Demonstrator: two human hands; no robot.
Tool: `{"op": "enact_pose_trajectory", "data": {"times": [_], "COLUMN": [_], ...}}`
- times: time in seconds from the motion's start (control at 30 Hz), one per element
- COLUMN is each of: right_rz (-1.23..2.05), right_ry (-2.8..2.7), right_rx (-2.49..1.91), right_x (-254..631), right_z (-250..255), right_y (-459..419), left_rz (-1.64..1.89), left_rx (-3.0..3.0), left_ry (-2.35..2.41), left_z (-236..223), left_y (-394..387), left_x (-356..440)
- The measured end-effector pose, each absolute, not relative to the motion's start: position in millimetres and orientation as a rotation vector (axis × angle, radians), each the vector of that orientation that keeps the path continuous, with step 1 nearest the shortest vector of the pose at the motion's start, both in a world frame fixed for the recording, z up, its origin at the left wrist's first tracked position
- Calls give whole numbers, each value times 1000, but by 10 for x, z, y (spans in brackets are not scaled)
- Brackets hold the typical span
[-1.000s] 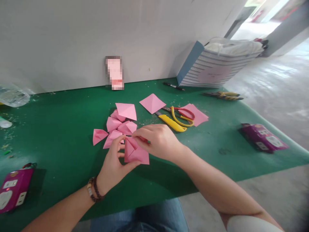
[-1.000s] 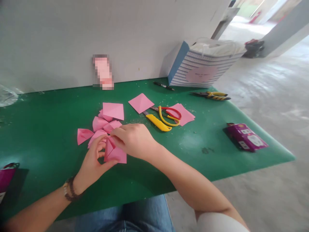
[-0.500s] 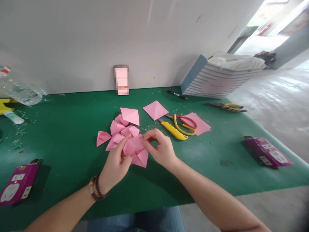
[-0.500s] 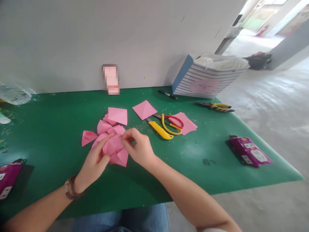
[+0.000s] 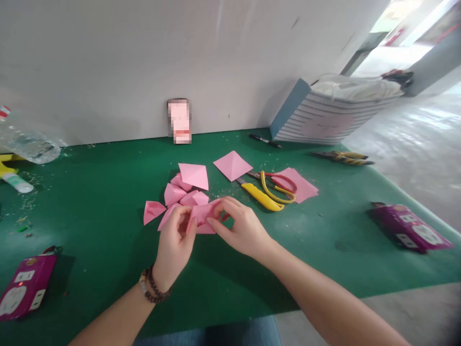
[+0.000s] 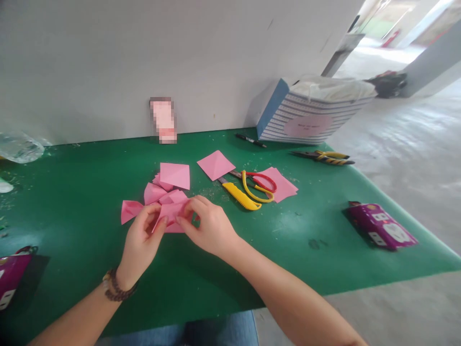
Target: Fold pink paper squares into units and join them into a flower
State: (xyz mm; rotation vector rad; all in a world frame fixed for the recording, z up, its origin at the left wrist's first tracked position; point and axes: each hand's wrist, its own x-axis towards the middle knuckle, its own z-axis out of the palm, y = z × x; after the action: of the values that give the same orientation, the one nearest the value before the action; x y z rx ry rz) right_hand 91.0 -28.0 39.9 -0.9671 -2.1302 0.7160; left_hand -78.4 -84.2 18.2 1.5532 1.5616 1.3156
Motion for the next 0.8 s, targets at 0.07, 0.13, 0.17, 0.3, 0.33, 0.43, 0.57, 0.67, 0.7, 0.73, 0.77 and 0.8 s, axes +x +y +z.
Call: {"op": "enact_pose_trajectory", "data": {"times": [0.07,0.13,0.17,0.3,0.33,0.43,0.57,0.67,0.7,0.73,0.77,0.8], "right_rz": [764,728,692,567,546,493,449,404,371,331,290,249], "right_ry": [-2090,-2064,-2061,-2066,-2063,-2045,-1996,-1988,-1990,-1994,-2001,-2012], "right_rx": [-925,-888,-883,-870,-866,-908,-974,-939,-925,-914,-899,-874], "right_x": [895,896,902,940,945,940,906,892,891,892,893,895], "right_z": [387,384,384,384,382,364,329,317,317,319,322,325], "right_y": [-286,-290,-291,-299,-302,-314,-342,-361,-363,-364,-364,-365], "left_rz": [1354,1355,1348,1326,1319,1272,1183,1122,1096,1070,1046,1032], "left_rx": [1456,1334,1269,1029,962,833,891,964,1012,1054,1075,1067], "left_ry": [1548,1522,1489,1330,1307,1301,1362,1427,1453,1468,1466,1447], "left_z": [156,144,142,165,175,204,220,230,236,244,253,260], "left_y": [-828,-800,-787,-776,-783,-805,-809,-812,-815,-818,-822,-827], "left_x": [-790,-784,-777,-728,-715,-687,-681,-691,-694,-696,-696,-694]}}
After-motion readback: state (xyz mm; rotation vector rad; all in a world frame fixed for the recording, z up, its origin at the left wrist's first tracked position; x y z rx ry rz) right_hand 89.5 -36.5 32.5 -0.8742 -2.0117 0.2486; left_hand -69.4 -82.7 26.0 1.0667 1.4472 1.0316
